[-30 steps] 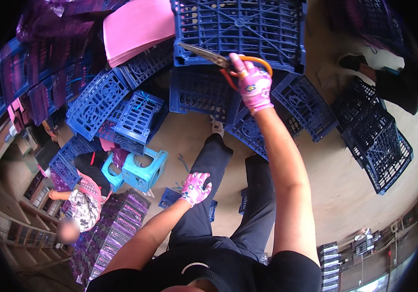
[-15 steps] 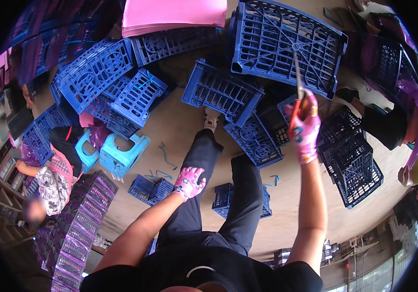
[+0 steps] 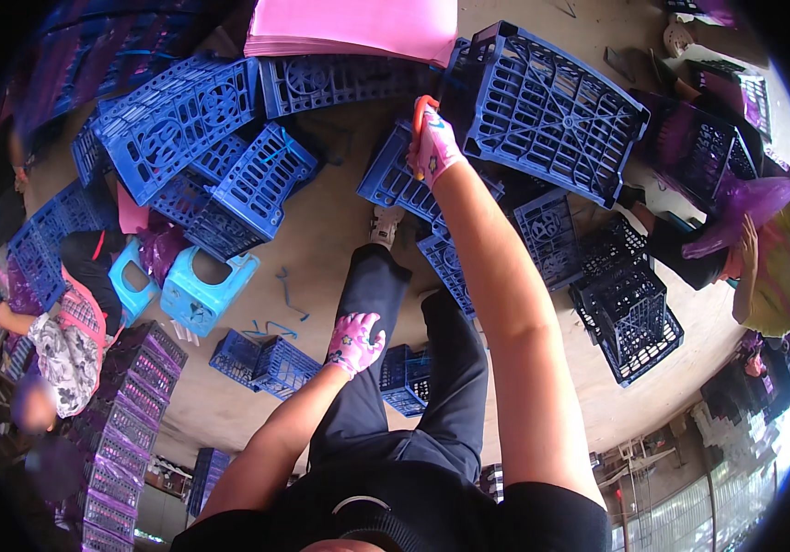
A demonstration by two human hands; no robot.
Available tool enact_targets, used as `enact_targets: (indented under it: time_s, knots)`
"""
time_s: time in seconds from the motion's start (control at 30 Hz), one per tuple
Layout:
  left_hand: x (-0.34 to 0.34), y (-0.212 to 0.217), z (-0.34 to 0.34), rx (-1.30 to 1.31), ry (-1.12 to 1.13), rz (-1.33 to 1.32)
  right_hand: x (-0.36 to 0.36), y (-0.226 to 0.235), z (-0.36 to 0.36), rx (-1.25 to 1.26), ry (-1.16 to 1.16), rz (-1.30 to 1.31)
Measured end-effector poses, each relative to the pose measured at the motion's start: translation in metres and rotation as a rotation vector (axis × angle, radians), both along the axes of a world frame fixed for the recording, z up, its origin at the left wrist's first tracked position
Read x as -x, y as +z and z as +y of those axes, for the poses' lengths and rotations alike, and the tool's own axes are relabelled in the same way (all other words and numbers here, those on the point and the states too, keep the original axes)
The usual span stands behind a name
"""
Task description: The person ties blue plastic crates together using green plastic ties and scissors. They then sit on a small stool, place a purple plastic bag inside a crate, and arrange the bag to fit the crate's shape.
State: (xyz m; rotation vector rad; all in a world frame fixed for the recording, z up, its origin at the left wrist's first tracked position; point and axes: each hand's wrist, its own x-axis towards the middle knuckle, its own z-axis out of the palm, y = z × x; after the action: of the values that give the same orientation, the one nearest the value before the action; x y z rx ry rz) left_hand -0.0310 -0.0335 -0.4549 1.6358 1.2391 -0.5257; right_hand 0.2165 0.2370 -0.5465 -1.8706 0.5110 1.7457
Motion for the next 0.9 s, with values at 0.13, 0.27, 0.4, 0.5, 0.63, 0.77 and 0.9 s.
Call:
enact_targets:
  time_s: [0.13,0.27,0.4,0.5,0.63,0.77,0.9]
  knots:
    - [0.006,-0.001,0.001,-0.035,0.064,-0.015,-0.008,-0.005,0.029,0.098,0.005,0.029]
    - [0.009,-0.003,-0.004,-0.061,0.118,-0.033,-0.02,-0.02,0.037,0.147,-0.039,-0.017]
    - [0.01,-0.003,-0.006,-0.088,0.149,-0.068,-0.032,-0.034,0.033,0.14,0.042,-0.053]
    - [0.009,-0.001,-0.002,-0.082,0.156,-0.06,-0.029,-0.036,0.034,0.162,0.083,-0.129]
    - [0.009,-0.005,-0.007,-0.152,0.132,-0.069,-0.025,-0.057,0.025,0.013,0.216,-0.38]
    - [0.007,-0.005,-0.006,-0.112,0.139,-0.047,-0.016,-0.05,0.029,0.008,0.309,-0.39]
    - [0.005,-0.004,-0.003,-0.109,0.08,-0.05,-0.037,-0.124,0.008,-0.052,0.332,-0.538]
